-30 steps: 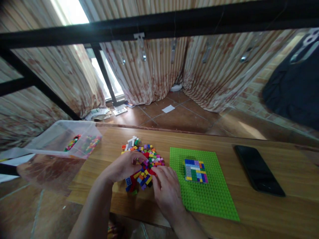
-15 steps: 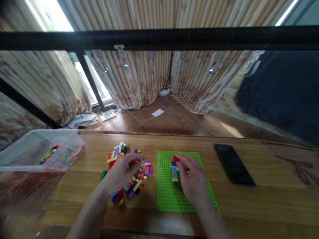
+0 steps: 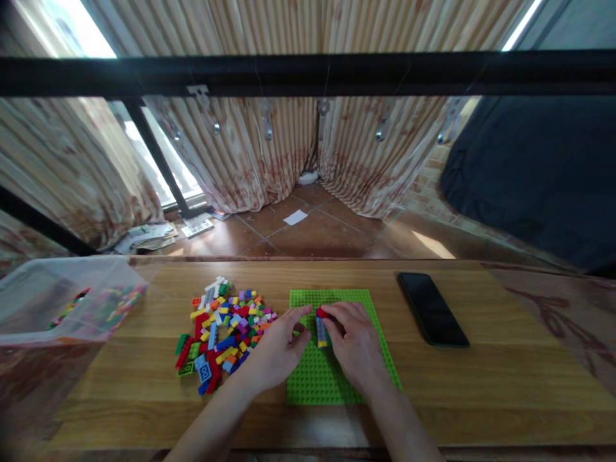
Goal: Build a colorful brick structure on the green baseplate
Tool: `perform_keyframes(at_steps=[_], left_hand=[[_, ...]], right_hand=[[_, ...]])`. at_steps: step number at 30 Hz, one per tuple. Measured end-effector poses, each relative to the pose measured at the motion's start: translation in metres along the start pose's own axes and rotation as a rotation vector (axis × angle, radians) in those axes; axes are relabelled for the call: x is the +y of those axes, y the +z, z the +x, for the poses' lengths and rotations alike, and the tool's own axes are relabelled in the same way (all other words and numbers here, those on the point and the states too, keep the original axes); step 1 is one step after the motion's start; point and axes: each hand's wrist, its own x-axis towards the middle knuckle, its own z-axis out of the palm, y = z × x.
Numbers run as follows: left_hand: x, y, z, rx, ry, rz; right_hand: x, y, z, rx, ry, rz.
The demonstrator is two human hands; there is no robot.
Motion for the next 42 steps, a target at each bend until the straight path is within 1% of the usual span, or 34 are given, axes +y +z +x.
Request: perform_keyframes(at_steps=[7,11,16,24,37,42], left_hand=[[0.005,-0.001,0.0,-0.031,0.076,-0.009],[0.004,0.0,0.0,-0.042,0.066,0.027],[0.004,0.001,0.0,-0.054,0.054,0.06],[0.003,0.003,0.0,-0.035,0.038,0.057],[0.004,0.006,-0.008,-0.039,0.086,0.127],[0.006,0.007,-0.009,-0.033,0.1,0.144]], right_hand=[[-0.004,-0.001,0.0,-0.041,-0.008,-0.077],[-0.003,-0.002,0.002,-0.057,0.015,-0.088],[0.0,-0.005,0.003,-0.115,-0.024,-0.061],[0.006,-0.003,0.005,-0.117,-0.042,-0.061],[0.015,0.0,0.006,-0.108,-0.027,-0.044],[0.015,0.0,0.007,-0.129,-0.017,-0.047]])
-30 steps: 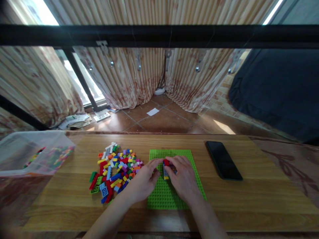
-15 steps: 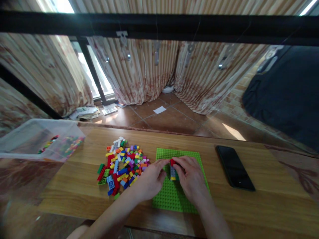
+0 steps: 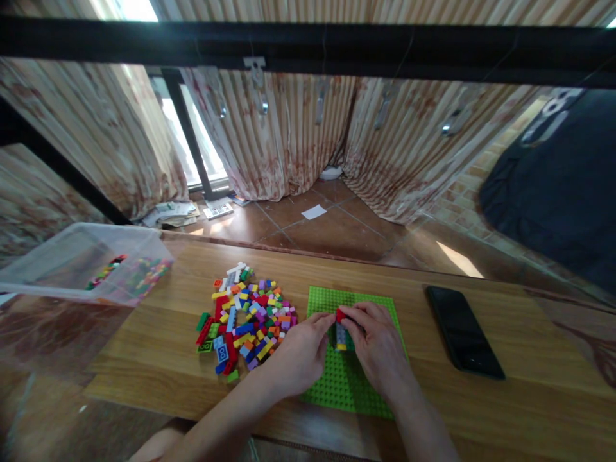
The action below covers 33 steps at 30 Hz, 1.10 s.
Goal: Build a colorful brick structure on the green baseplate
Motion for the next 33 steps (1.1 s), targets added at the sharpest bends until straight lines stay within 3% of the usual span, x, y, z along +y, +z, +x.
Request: perform_keyframes(at_steps=[6,11,16,19,24,33], left_hand=[[-0.003,0.005,-0.001,0.036,0.025,0.014],[-0.005,0.006,0.002,0.065,-0.037,-0.01],[0.0,0.002,0.005,0.076,-0.118,-0.023],[0.001,0.003,0.005,0.093,-0.094,-0.03],[-0.003,0.009,0.004,0.079,-0.007,0.001],[-0.002,0.009,0.001,0.026,0.0,0.041]], right_hand=[[-0.002,0.003,-0.001,0.04,-0.015,-0.008],[-0.002,0.004,-0.004,0.072,0.002,0.027],[-0.002,-0.004,-0.008,0.145,0.176,0.184],[-0.001,-0.01,-0.008,0.235,0.282,0.215],[-0.004,-0.015,-0.007,0.294,0.267,0.186],[-0.011,-0.016,-0.009,0.347,0.248,0.138]])
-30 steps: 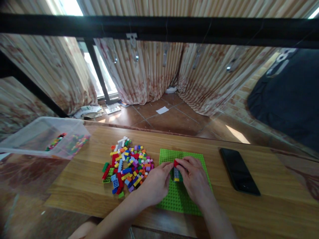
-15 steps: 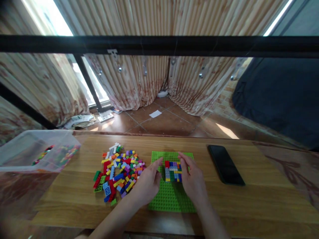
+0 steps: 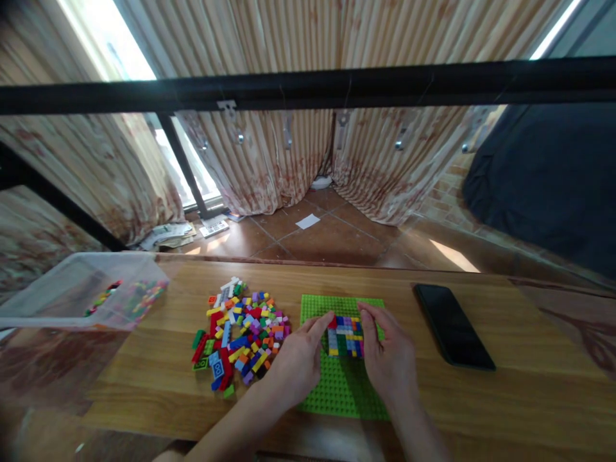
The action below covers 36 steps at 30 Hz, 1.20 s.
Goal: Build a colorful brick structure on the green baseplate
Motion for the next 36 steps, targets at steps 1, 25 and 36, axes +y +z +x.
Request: perform_keyframes(at_steps=[1,25,36], left_hand=[[0.001,0.0,-0.001,0.003,-0.001,-0.007],[-0.039,-0.086,-0.001,0.697,-0.251,-0.564],[-0.038,-0.083,-0.005,0.447,-0.28,-0.701]], right_hand=[[-0.001,0.0,-0.001,0.012,-0.002,-0.006],[-0.049,0.086,-0.043,-0.356,-0.488,-0.073],[-0.062,0.077,-0.033,-0.341,0.04,0.49]])
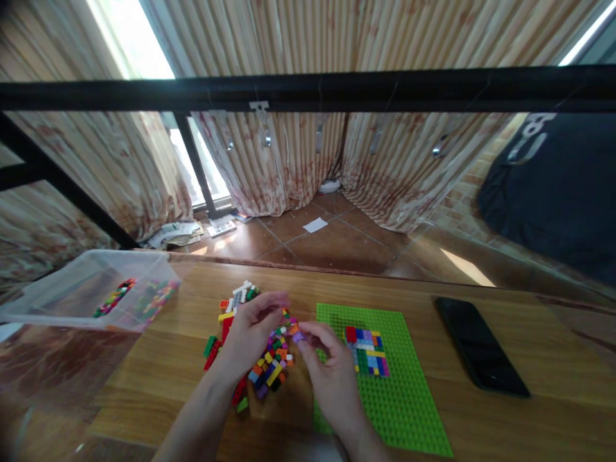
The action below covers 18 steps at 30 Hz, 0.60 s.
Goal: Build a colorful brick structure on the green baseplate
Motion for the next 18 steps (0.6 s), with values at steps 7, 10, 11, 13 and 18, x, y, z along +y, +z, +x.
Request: perform_keyframes(at_steps=[7,10,11,13,18], left_hand=[[0.01,0.014,-0.012,-0.423,-0.014,-0.121],[0.007,0.021,-0.011,-0.416,0.024,-0.08],[0.007,0.023,-0.011,-0.407,0.038,-0.049],[0.007,0.026,-0.011,-0.378,0.082,0.026],[0.01,0.031,-0.014,-0.355,0.141,0.117]], right_hand=[[-0.014,-0.016,0.003,0.011,0.339,0.763],[-0.013,-0.021,0.003,0.015,0.333,0.778],[-0.012,-0.023,0.003,0.02,0.321,0.744],[-0.011,-0.027,0.003,0.034,0.279,0.654],[-0.009,-0.034,0.002,0.085,0.157,0.445]])
